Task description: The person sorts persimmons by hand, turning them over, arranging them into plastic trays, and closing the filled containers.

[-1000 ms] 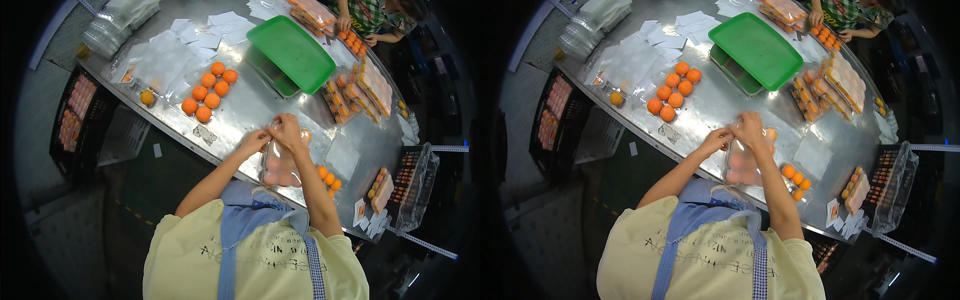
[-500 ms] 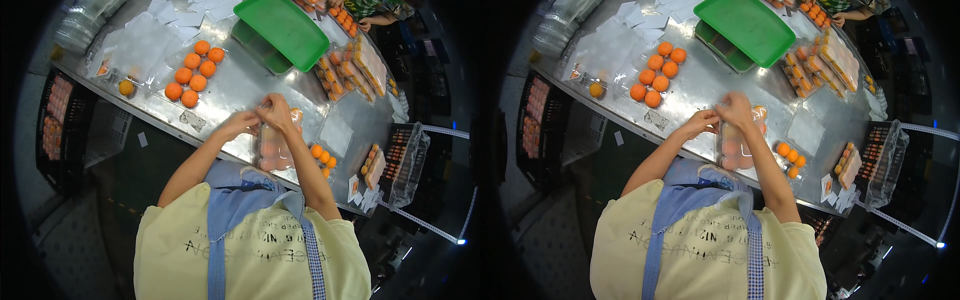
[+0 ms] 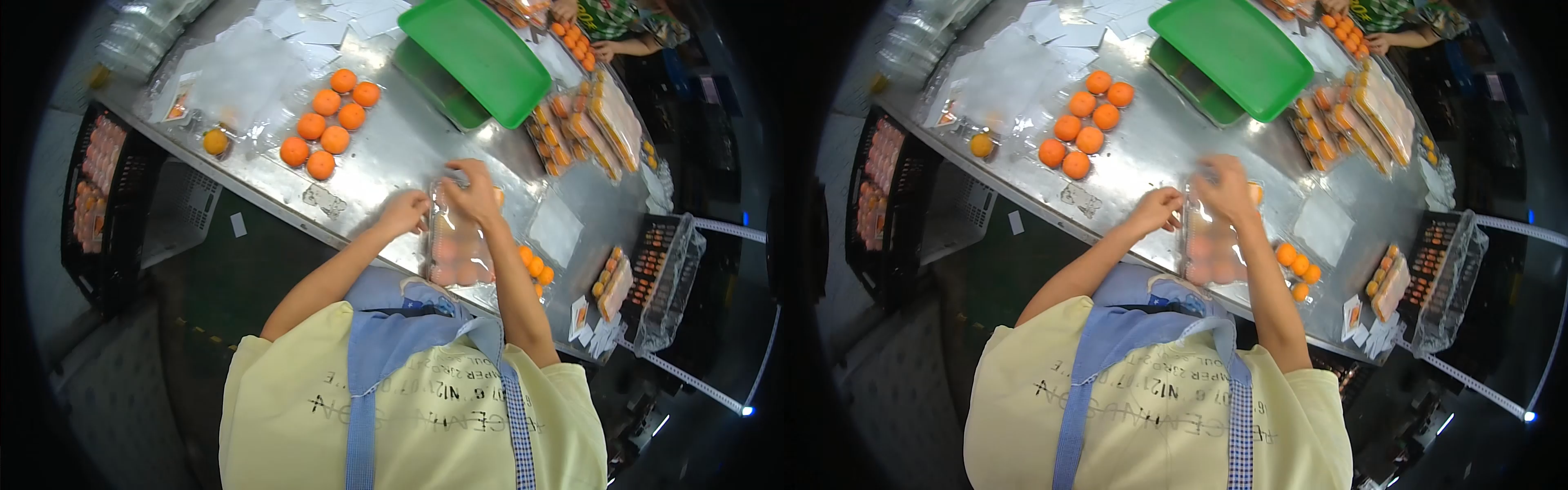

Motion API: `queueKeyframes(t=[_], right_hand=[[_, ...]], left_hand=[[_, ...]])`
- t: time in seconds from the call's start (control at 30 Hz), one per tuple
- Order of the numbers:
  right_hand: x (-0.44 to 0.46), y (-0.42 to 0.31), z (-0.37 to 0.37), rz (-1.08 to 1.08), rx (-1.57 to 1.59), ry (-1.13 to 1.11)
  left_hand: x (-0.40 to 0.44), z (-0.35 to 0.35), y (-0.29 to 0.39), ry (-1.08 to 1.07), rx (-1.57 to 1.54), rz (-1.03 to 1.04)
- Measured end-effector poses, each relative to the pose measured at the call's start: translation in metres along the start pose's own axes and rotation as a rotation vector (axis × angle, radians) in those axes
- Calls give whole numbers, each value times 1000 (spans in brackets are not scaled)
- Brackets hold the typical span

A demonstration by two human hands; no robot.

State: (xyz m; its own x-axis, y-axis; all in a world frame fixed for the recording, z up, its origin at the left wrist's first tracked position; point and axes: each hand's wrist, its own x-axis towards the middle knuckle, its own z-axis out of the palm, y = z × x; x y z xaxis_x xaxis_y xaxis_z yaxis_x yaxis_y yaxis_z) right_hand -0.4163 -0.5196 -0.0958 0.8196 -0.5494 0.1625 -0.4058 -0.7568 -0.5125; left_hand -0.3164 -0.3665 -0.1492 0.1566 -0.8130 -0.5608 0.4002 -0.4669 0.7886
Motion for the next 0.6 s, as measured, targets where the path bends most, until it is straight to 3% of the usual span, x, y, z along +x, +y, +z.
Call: queueKeyframes(t=[0.03,0.1,0.2,0.3,0.4,0.43,0.53,0.6], right_hand=[[-3,10,-8,-50,-55,61],[-15,29,-30,134,-219,-49],[-39,70,-45,286,-29,-145],[-53,84,-54,462,-30,-95],[-62,87,-69,727,-259,-131],[-72,92,-68,618,-296,-95],[-98,96,-62,365,-400,13],[-106,76,-65,529,-376,-34]], left_hand=[[-5,-3,0,-74,91,-26],[-17,4,2,-220,296,-160],[-30,22,-14,-289,205,-24],[4,25,-7,-189,580,178],[31,29,12,113,507,278],[37,28,19,174,476,274],[29,29,34,402,836,579],[-6,26,44,469,870,614]])
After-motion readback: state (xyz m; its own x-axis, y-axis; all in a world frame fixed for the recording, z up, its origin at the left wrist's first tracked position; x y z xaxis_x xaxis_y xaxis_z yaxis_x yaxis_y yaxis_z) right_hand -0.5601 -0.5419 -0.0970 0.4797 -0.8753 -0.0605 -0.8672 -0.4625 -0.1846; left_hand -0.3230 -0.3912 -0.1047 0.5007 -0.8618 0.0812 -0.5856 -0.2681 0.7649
